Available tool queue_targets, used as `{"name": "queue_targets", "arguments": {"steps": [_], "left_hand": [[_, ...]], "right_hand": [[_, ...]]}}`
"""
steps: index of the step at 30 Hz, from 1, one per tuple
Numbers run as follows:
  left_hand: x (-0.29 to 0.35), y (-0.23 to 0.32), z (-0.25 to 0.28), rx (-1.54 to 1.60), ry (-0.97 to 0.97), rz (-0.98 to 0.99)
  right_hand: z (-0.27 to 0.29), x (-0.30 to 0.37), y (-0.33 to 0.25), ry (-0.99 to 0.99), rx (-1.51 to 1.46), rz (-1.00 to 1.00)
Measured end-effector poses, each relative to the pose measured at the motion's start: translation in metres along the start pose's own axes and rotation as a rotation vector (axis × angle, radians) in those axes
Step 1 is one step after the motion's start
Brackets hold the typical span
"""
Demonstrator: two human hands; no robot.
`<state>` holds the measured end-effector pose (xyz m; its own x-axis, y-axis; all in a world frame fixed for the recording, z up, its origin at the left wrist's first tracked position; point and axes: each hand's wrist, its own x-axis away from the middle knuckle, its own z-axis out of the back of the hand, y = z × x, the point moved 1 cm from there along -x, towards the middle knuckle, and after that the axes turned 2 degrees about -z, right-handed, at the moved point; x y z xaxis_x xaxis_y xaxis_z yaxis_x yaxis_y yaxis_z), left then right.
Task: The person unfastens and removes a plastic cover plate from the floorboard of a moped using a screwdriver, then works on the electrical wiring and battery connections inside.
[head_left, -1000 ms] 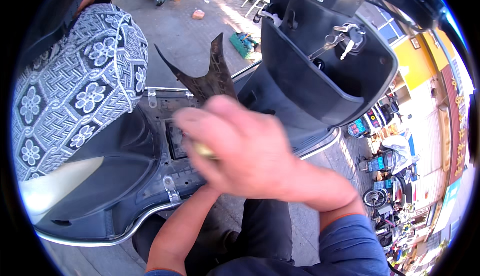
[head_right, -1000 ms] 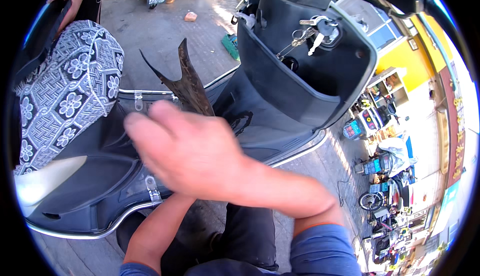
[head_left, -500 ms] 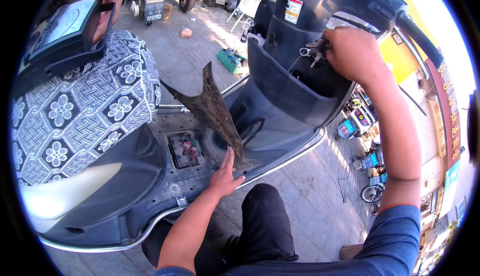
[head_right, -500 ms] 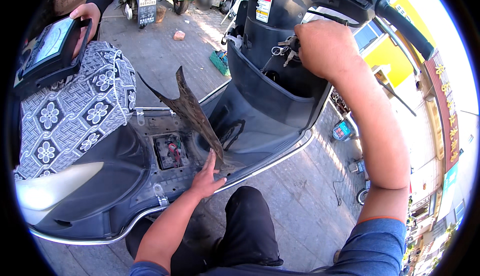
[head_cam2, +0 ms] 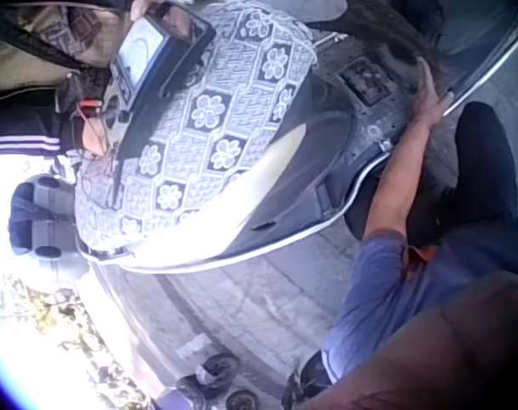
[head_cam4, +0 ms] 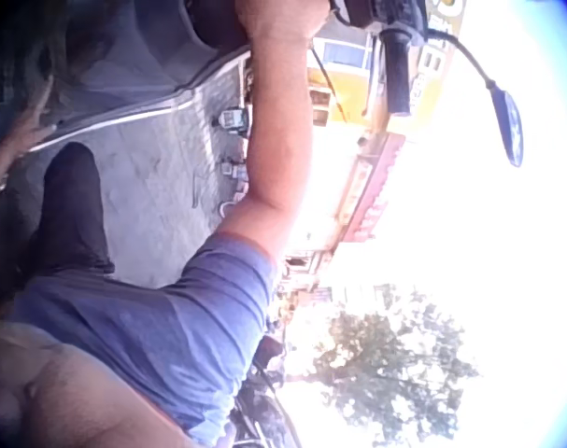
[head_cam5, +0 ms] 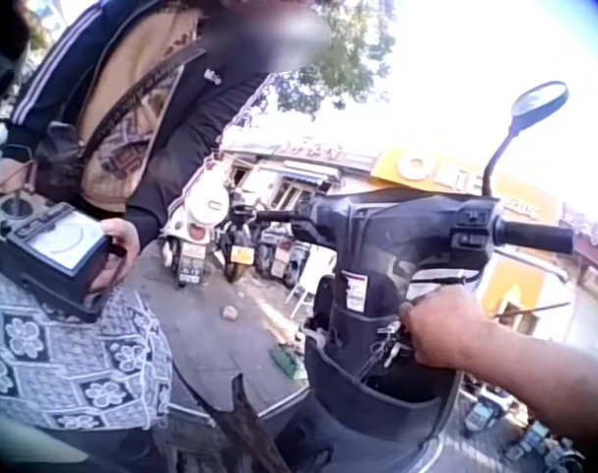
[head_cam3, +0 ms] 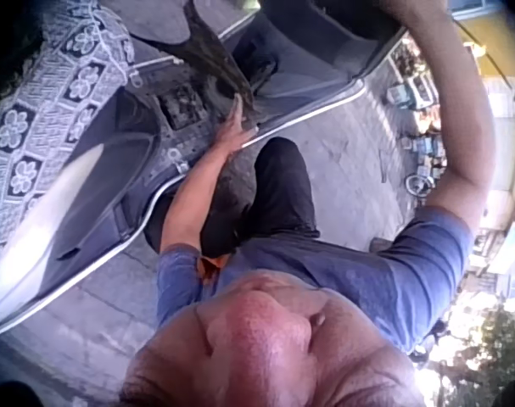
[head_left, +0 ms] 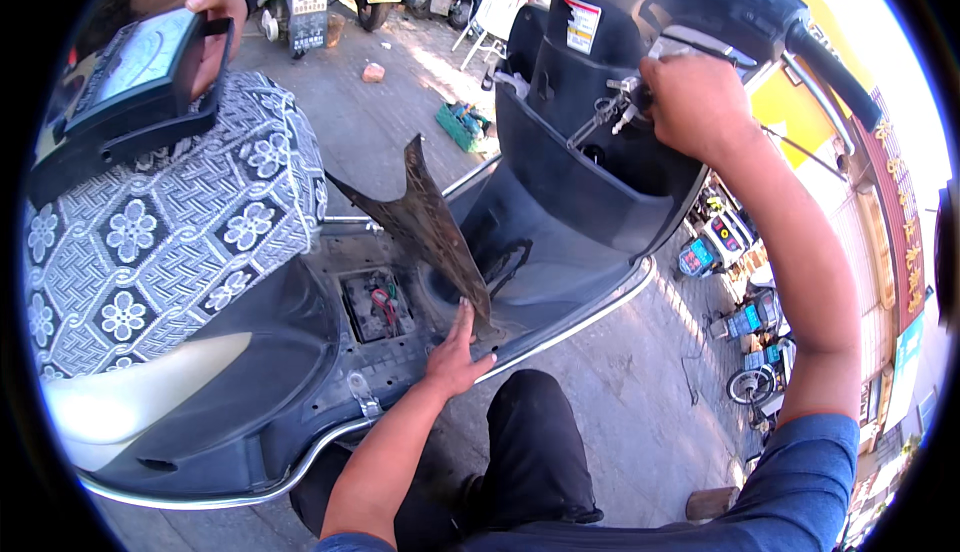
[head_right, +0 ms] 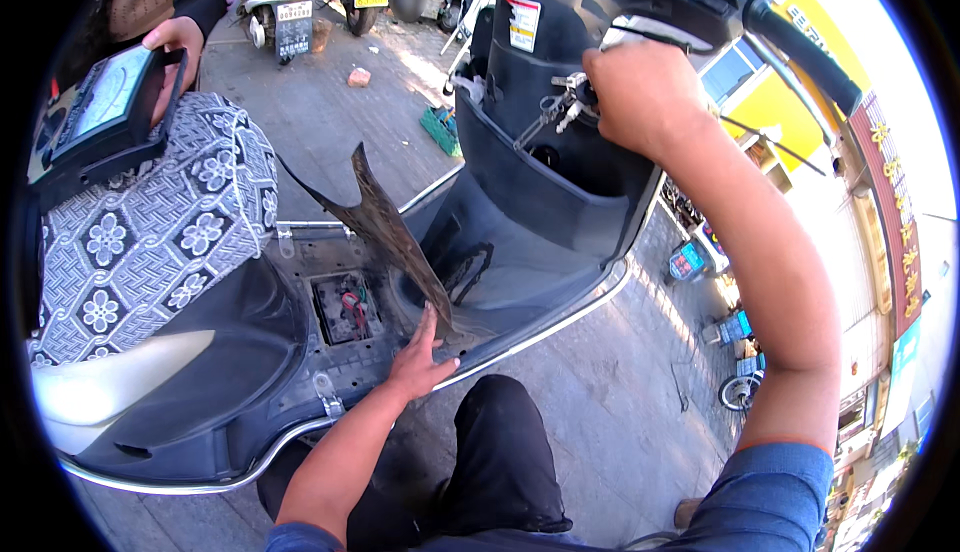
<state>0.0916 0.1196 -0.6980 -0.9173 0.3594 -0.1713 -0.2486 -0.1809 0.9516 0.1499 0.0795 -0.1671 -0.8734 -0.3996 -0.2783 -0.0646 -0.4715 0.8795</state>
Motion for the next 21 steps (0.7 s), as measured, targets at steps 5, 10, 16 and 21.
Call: {"name": "queue_targets", "arguments": {"steps": [5,10,16,21], "left_hand": [[0.002,-0.002,0.003,-0.019,-0.003,0.001],[0.004,-0.002,0.000,0.004,-0.011,-0.015],[0.004,-0.007,0.005,-0.098,-0.104,0.087],[0.003,-0.011,0.006,0.021,-0.115,0.066]], "right_hand": [[0.030,0.012,0.001,0.243,-0.022,0.032],[0.080,-0.055,-0.066,0.117,-0.124,0.057],[0.064,-0.179,-0.137,0.016,-0.298,-0.087],[0.060,-0.208,-0.126,-0.016,-0.343,-0.195]]}}
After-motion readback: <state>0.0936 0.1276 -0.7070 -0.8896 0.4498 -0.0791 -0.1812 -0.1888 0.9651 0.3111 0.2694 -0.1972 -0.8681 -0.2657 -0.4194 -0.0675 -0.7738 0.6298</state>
